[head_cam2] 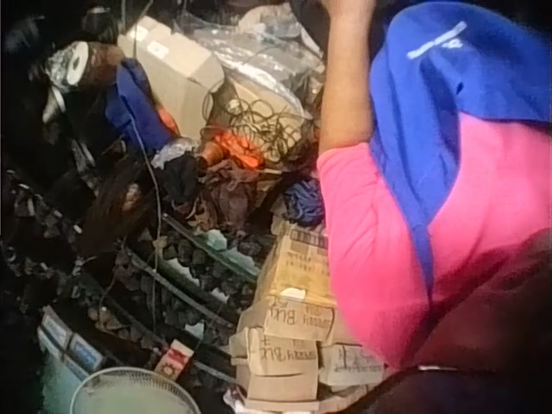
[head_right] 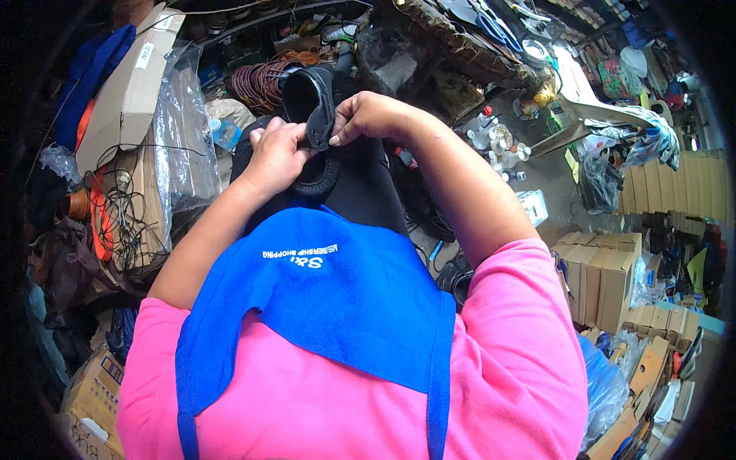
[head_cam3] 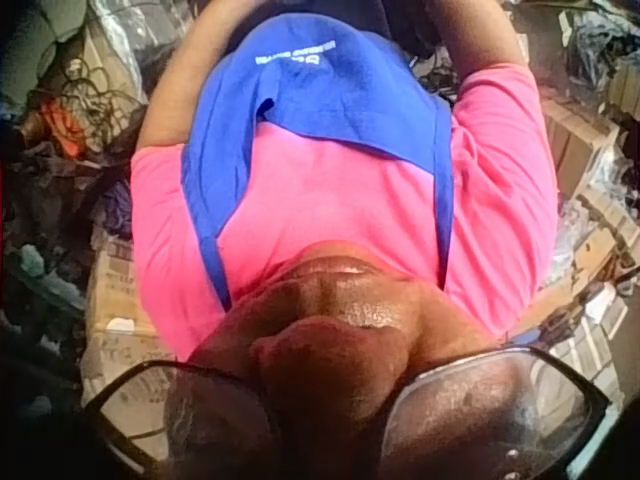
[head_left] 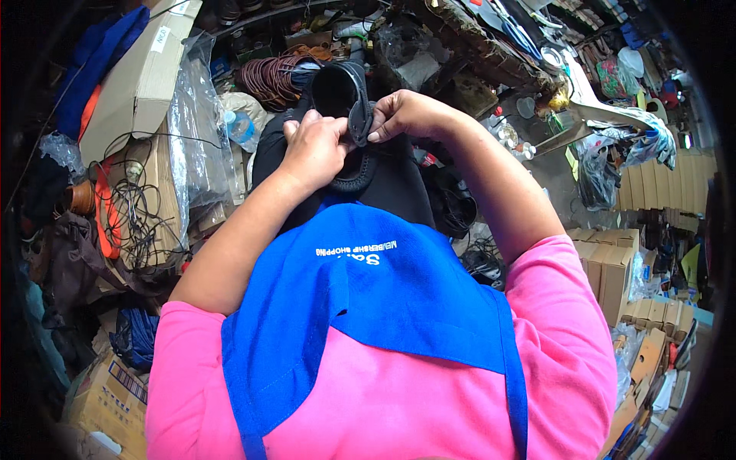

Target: Hand-lacing or stitching a black shoe upper using a thread or lace.

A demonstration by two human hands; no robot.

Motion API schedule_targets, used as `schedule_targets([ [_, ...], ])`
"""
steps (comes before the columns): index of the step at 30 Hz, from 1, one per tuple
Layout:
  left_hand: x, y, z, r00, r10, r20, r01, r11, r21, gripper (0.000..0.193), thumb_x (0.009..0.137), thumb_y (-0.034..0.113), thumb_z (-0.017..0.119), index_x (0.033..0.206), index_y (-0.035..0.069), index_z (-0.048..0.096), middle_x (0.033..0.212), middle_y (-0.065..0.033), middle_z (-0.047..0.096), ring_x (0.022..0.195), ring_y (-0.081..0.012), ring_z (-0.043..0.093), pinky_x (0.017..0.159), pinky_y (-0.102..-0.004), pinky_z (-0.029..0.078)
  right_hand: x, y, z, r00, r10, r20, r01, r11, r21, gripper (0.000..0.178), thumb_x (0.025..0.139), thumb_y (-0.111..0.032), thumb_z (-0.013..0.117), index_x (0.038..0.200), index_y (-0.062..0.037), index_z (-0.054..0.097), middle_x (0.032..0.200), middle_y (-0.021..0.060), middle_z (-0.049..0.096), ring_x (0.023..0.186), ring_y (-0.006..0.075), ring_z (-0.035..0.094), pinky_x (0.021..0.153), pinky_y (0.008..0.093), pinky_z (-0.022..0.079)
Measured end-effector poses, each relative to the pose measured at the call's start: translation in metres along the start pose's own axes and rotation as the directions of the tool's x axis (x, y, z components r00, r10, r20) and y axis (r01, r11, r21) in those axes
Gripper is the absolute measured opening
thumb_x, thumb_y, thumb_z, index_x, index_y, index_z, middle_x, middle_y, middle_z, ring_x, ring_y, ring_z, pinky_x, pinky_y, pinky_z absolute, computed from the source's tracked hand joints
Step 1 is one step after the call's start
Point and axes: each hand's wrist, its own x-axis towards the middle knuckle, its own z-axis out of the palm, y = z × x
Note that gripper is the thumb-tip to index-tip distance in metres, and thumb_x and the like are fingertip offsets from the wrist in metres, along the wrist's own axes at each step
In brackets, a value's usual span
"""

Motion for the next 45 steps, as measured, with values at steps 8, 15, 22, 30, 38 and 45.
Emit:
schedule_targets([
  [8,-0.018,0.000,-0.005,0.996,-0.035,0.078,0.029,0.997,0.068,0.012,0.082,0.018,0.059,0.091,0.009,0.058,0.089,-0.0086,0.064,0.094,-0.0300,0.054,0.078,-0.0449,0.036,-0.011,0.027,-0.007,0.993,-0.118,-0.027,0.121,0.968,0.222,0.017,0.076,-0.015,0.076,0.080,-0.0059,0.063,0.081,-0.0022,0.062,0.074,0.0082,0.055,0.072,0.0245,0.044],
  [15,-0.003,-0.002,0.011,0.997,-0.018,0.081,0.031,0.985,-0.169,0.019,0.081,0.007,0.053,0.099,0.000,0.054,0.084,-0.0211,0.064,0.084,-0.0413,0.061,0.075,-0.0475,0.046,-0.047,0.022,0.006,0.998,0.038,-0.054,-0.040,0.998,-0.044,0.016,0.083,-0.017,0.070,0.093,-0.0046,0.065,0.085,-0.0009,0.058,0.078,0.0090,0.055,0.074,0.0244,0.045],
  [22,0.003,0.002,0.012,0.994,-0.007,0.107,0.032,0.972,-0.234,0.018,0.083,0.009,0.050,0.097,0.000,0.055,0.084,-0.0256,0.063,0.084,-0.0427,0.060,0.077,-0.0509,0.046,-0.028,0.011,-0.024,0.841,-0.424,-0.336,0.142,0.773,-0.619,0.013,0.080,-0.015,0.067,0.090,-0.0065,0.062,0.093,0.0079,0.058,0.084,0.0212,0.059,0.072,0.0318,0.047],
  [30,0.008,-0.004,0.014,0.995,-0.004,0.098,0.023,0.982,-0.188,0.020,0.084,0.010,0.048,0.102,0.002,0.053,0.083,-0.0263,0.062,0.083,-0.0426,0.060,0.076,-0.0514,0.047,-0.029,-0.021,0.000,0.837,-0.545,0.048,0.152,0.147,-0.977,0.008,0.076,-0.020,0.062,0.082,-0.0161,0.064,0.090,-0.0013,0.060,0.095,0.0193,0.055,0.090,0.0365,0.037],
  [38,0.006,0.000,0.009,0.987,0.005,0.159,0.023,0.985,-0.170,0.026,0.086,0.011,0.051,0.112,0.006,0.053,0.089,-0.0249,0.062,0.088,-0.0427,0.059,0.074,-0.0490,0.047,-0.018,-0.002,0.005,0.871,-0.415,0.261,0.270,-0.038,-0.962,0.013,0.079,-0.016,0.054,0.091,-0.0196,0.056,0.074,-0.0004,0.055,0.084,0.0179,0.056,0.091,0.0368,0.036],
  [45,-0.034,-0.014,-0.015,0.979,0.184,0.082,-0.197,0.960,0.197,0.023,0.081,0.006,0.041,0.097,0.010,0.057,0.083,-0.0138,0.063,0.085,-0.0312,0.061,0.071,-0.0450,0.043,-0.029,0.032,-0.012,0.826,-0.536,0.173,0.266,0.102,-0.958,0.021,0.075,-0.013,0.057,0.095,-0.0198,0.055,0.080,0.0012,0.057,0.091,0.0209,0.057,0.092,0.0408,0.037],
])
